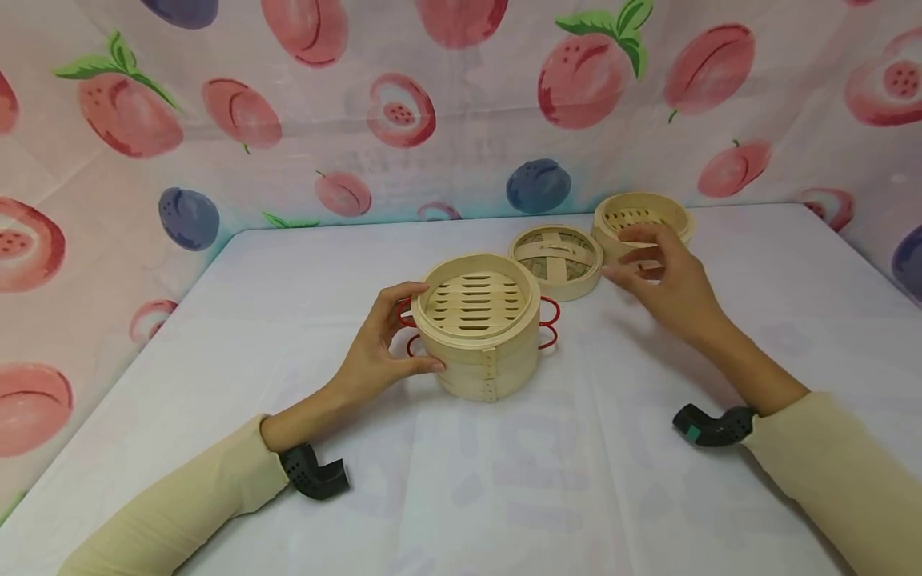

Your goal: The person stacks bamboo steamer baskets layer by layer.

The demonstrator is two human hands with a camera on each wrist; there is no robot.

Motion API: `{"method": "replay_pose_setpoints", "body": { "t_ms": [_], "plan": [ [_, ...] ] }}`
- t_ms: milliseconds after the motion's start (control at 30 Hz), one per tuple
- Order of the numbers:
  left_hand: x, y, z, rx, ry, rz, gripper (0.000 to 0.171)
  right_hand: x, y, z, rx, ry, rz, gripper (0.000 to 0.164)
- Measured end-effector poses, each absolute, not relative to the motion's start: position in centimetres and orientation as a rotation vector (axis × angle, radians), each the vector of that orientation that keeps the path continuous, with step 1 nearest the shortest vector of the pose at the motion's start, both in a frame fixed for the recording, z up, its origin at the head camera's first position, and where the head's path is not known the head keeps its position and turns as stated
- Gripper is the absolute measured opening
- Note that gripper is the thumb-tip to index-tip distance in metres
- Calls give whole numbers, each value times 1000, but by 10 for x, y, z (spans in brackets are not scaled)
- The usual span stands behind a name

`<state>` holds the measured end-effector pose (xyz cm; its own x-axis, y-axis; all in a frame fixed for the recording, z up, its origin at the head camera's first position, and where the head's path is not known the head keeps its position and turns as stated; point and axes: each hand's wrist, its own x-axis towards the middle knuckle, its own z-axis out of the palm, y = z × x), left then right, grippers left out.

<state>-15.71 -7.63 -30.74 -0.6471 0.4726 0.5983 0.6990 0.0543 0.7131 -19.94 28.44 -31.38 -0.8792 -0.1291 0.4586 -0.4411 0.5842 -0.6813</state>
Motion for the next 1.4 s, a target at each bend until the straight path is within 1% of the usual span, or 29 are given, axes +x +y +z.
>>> {"method": "replay_pose_setpoints", "body": {
  "t_ms": [100,233,367,900,1400],
  "plan": [
    [-157,-77,-308,-1202,-2123,-1640,81,-203,300,-316,296,-2428,1171,51],
    [-157,-77,-308,-1202,-2120,-1642,81,-206,313,-319,120,-2488,1075,55],
    [-158,-77,-309,-1205,-2113,-1644,81,-208,319,-322,40,-2584,1039,59],
    [-159,-76,-309,-1232,-2081,-1654,78,-214,324,-337,90,-2613,1003,59],
    [-161,-77,-311,-1227,-2085,-1678,78,-211,327,-337,-16,-2585,1004,58]
  ]
}}
